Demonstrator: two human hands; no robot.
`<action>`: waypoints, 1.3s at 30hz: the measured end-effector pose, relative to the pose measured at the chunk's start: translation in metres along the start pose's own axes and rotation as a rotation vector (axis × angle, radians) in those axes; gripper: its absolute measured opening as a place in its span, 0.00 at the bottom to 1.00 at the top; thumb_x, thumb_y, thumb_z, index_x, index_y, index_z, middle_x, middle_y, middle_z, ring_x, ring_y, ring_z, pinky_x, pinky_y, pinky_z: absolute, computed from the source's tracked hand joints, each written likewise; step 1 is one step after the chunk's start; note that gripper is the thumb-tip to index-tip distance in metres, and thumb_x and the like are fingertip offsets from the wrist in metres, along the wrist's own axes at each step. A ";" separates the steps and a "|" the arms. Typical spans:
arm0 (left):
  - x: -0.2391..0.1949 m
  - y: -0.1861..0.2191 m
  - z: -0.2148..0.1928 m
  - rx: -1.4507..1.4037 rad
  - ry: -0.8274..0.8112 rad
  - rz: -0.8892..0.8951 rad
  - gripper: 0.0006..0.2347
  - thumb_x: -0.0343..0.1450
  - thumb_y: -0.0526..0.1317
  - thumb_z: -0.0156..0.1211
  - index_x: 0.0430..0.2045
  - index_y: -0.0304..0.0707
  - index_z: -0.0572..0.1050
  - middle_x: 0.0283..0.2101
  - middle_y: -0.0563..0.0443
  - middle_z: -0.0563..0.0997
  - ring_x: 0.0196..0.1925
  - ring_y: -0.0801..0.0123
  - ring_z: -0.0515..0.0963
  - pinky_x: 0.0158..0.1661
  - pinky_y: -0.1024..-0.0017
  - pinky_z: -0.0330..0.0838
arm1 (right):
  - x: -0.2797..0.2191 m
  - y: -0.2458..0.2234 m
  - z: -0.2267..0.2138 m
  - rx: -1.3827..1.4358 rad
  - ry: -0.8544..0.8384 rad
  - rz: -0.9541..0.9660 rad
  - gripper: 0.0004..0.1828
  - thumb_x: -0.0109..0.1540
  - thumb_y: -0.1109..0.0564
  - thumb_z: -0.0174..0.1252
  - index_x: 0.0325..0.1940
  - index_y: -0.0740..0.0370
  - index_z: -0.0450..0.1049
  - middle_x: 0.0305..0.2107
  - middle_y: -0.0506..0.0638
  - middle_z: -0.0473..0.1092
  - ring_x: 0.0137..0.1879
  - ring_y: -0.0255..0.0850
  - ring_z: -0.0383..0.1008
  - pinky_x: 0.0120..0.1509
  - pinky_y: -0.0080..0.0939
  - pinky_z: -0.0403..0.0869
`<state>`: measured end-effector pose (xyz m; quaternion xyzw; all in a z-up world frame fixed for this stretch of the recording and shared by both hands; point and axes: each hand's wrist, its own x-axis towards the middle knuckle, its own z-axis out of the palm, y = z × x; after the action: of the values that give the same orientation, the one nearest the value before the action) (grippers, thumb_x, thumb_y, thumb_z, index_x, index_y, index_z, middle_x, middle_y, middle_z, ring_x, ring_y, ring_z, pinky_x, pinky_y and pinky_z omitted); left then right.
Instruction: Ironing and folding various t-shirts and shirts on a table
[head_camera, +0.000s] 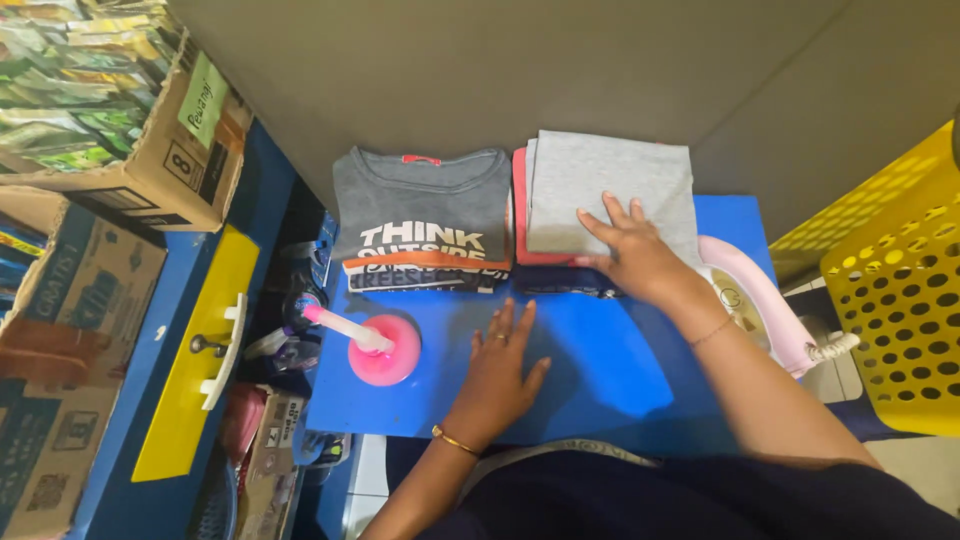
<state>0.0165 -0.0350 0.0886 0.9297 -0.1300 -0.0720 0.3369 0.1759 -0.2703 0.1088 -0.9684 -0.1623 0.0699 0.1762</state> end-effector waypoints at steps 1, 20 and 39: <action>0.001 0.001 0.000 0.000 -0.004 -0.004 0.33 0.73 0.44 0.58 0.74 0.42 0.50 0.73 0.23 0.52 0.74 0.31 0.55 0.65 0.31 0.50 | -0.003 -0.006 -0.011 0.003 -0.004 0.001 0.38 0.62 0.35 0.60 0.75 0.35 0.61 0.75 0.61 0.49 0.77 0.75 0.43 0.76 0.70 0.54; 0.017 -0.066 0.072 -1.627 0.228 -0.334 0.35 0.68 0.44 0.70 0.68 0.29 0.61 0.63 0.29 0.72 0.62 0.41 0.74 0.61 0.39 0.65 | -0.115 -0.099 -0.010 0.543 0.019 -0.204 0.27 0.58 0.46 0.68 0.59 0.57 0.77 0.52 0.57 0.77 0.60 0.53 0.75 0.64 0.55 0.73; -0.013 0.001 0.041 -1.704 -0.042 -0.182 0.34 0.74 0.67 0.37 0.74 0.52 0.55 0.73 0.38 0.63 0.73 0.49 0.63 0.69 0.40 0.52 | -0.128 -0.139 -0.028 0.246 -0.174 -0.135 0.31 0.63 0.37 0.58 0.67 0.49 0.72 0.58 0.63 0.71 0.61 0.66 0.73 0.65 0.64 0.71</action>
<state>-0.0055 -0.0568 0.0592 0.3645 0.0373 -0.1890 0.9110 0.0212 -0.1998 0.1957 -0.9167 -0.2316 0.1609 0.2831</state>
